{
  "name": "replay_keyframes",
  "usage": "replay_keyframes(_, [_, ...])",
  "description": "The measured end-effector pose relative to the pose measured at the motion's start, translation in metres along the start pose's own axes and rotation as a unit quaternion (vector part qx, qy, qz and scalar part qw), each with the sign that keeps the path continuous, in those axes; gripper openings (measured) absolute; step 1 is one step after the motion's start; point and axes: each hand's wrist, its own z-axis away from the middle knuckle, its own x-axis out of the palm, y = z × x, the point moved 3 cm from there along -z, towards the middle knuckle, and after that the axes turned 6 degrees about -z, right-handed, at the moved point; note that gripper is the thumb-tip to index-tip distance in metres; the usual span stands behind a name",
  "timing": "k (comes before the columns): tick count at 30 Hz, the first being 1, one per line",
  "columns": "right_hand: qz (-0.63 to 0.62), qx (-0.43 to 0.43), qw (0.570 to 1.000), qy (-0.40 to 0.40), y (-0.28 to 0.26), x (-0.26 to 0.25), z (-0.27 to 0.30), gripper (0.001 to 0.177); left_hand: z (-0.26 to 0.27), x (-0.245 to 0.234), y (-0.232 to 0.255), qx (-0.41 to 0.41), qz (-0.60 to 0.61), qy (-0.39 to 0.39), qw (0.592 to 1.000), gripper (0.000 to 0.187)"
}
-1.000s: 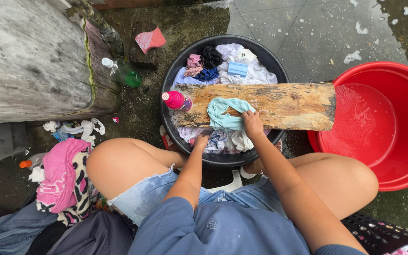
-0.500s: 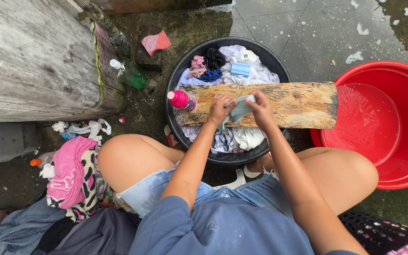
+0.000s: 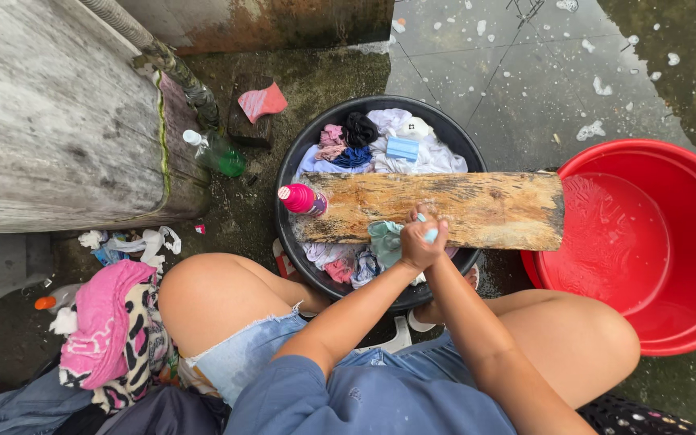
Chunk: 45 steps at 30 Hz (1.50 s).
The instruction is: The person washes clothes by rubbing them with soap, scrubbing each garment by hand over a wooden board, and lathering them in a washbasin.
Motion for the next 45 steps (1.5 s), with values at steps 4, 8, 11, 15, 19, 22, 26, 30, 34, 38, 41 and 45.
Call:
replay_keyframes(4, [0.107, 0.028, 0.993, 0.05, 0.012, -0.021, 0.014, 0.031, -0.032, -0.044, -0.049, -0.165, -0.024, 0.038, 0.985, 0.017])
replay_keyframes(8, [0.062, -0.002, 0.998, 0.018, 0.012, 0.001, 0.007, 0.024, 0.016, -0.003, 0.009, -0.039, -0.029, 0.028, 0.998, 0.014])
replay_keyframes(11, [0.09, 0.017, 0.995, 0.04, -0.011, 0.014, 0.024, 0.029, -0.021, -0.027, -0.004, -0.034, 0.026, 0.06, 0.997, 0.017])
replay_keyframes(15, [0.189, 0.024, 0.981, 0.022, -0.04, 0.05, 0.044, 0.033, -0.07, -0.06, -0.037, -0.15, -0.094, 0.017, 0.984, 0.026])
replay_keyframes(19, [0.342, -0.095, 0.935, -0.014, -0.046, 0.041, 0.022, 0.032, -0.099, -0.042, -0.063, -0.098, -0.115, -0.033, 0.988, 0.025])
replay_keyframes(22, [0.411, -0.146, 0.899, 0.043, -0.046, 0.011, -0.006, 0.038, -0.128, -0.015, -0.085, -0.058, -0.17, -0.087, 0.98, 0.023])
replay_keyframes(26, [0.448, -0.085, 0.887, 0.069, -0.048, -0.015, -0.018, 0.045, -0.176, 0.018, -0.095, 0.133, -0.388, -0.142, 0.901, 0.039])
replay_keyframes(30, [0.221, 0.082, 0.969, -0.067, -0.05, -0.004, -0.016, 0.051, -0.199, 0.036, -0.109, 0.166, -0.556, -0.248, 0.776, 0.077])
replay_keyframes(34, [0.127, 0.102, 0.97, -0.178, -0.087, 0.04, 0.02, 0.062, -0.201, 0.035, -0.123, 0.057, -0.539, -0.402, 0.738, 0.051])
replay_keyframes(38, [0.121, 0.063, 0.969, -0.205, -0.112, 0.071, 0.046, 0.056, -0.17, 0.003, -0.113, 0.004, -0.377, -0.267, 0.887, 0.048])
replay_keyframes(41, [0.165, 0.042, 0.971, -0.165, -0.096, 0.055, 0.028, 0.05, -0.129, -0.018, -0.095, -0.278, 0.025, -0.037, 0.96, 0.045])
replay_keyframes(45, [0.022, -0.004, 0.994, -0.111, -0.03, 0.012, -0.006, 0.045, -0.041, -0.021, -0.042, -0.27, 0.058, -0.047, 0.96, 0.045])
